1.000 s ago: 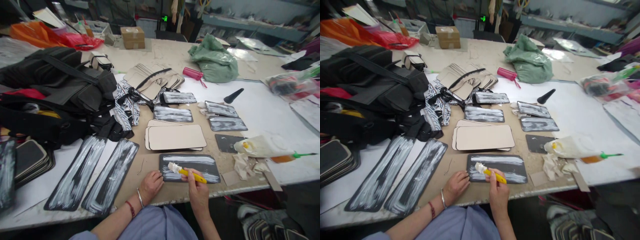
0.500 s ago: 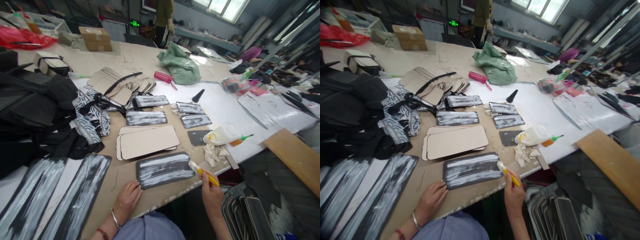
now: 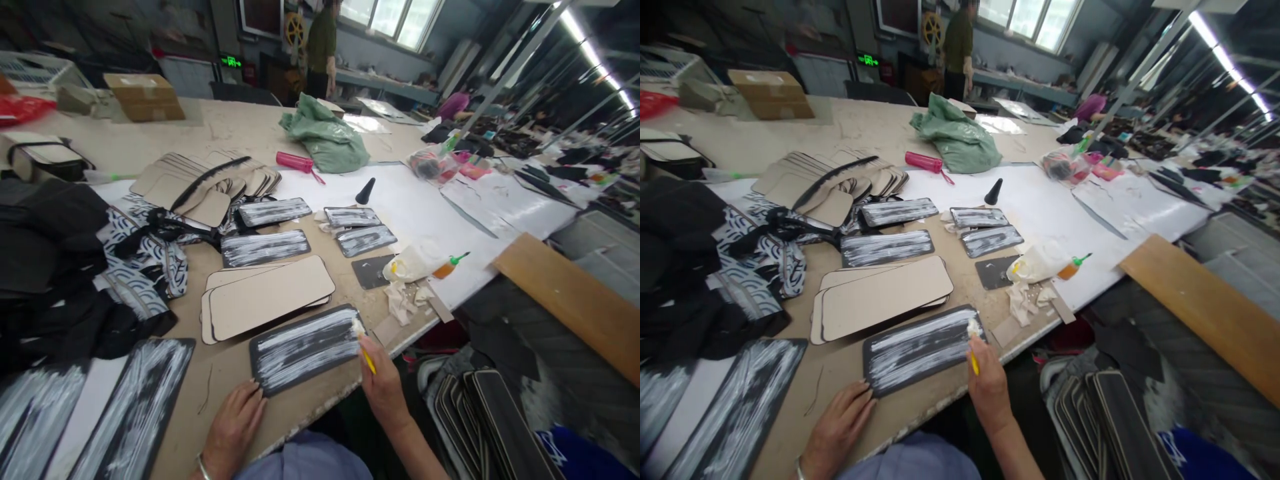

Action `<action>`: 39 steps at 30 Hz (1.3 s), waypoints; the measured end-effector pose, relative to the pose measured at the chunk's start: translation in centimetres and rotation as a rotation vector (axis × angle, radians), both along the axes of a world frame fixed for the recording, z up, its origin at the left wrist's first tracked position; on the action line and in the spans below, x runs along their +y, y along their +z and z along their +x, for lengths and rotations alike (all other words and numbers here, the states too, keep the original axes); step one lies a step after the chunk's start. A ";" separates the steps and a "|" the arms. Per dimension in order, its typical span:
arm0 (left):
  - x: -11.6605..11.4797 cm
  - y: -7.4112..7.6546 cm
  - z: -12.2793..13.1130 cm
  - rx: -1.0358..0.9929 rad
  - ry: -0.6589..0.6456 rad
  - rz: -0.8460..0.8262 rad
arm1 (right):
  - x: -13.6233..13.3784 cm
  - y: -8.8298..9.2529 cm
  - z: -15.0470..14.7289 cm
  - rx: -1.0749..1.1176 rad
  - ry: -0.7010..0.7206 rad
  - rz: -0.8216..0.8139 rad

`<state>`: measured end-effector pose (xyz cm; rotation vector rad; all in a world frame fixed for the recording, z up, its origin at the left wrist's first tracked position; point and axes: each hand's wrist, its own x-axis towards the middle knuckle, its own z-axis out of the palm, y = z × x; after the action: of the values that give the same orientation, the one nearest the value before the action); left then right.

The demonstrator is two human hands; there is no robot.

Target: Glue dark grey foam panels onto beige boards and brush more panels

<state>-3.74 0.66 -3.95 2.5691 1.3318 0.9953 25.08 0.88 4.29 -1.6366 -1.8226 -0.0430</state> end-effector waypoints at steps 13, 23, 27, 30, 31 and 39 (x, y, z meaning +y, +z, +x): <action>-0.4 0.7 0.7 0.013 0.099 -0.085 | 0.5 1.0 0.1 -0.036 0.136 0.017; -1.6 1.9 3.1 -0.276 0.411 -0.497 | 0.2 -0.2 -2.6 0.028 0.249 -0.024; -1.3 2.5 3.6 -0.531 0.588 -0.768 | 0.4 0.3 -4.4 0.121 0.343 -0.089; -0.8 2.8 3.7 -0.757 0.673 -0.921 | 0.6 0.3 -4.1 0.138 0.336 -0.097; -0.6 2.9 3.7 -0.800 0.688 -0.941 | 0.7 0.2 -3.8 0.119 0.312 -0.083; 0.4 2.3 3.4 -0.727 0.746 -0.950 | 0.4 -0.7 -4.7 -0.012 0.329 -0.055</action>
<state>-0.32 1.03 -1.62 0.9060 1.8629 0.8775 20.39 1.28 3.55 -1.3546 -2.0954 0.1438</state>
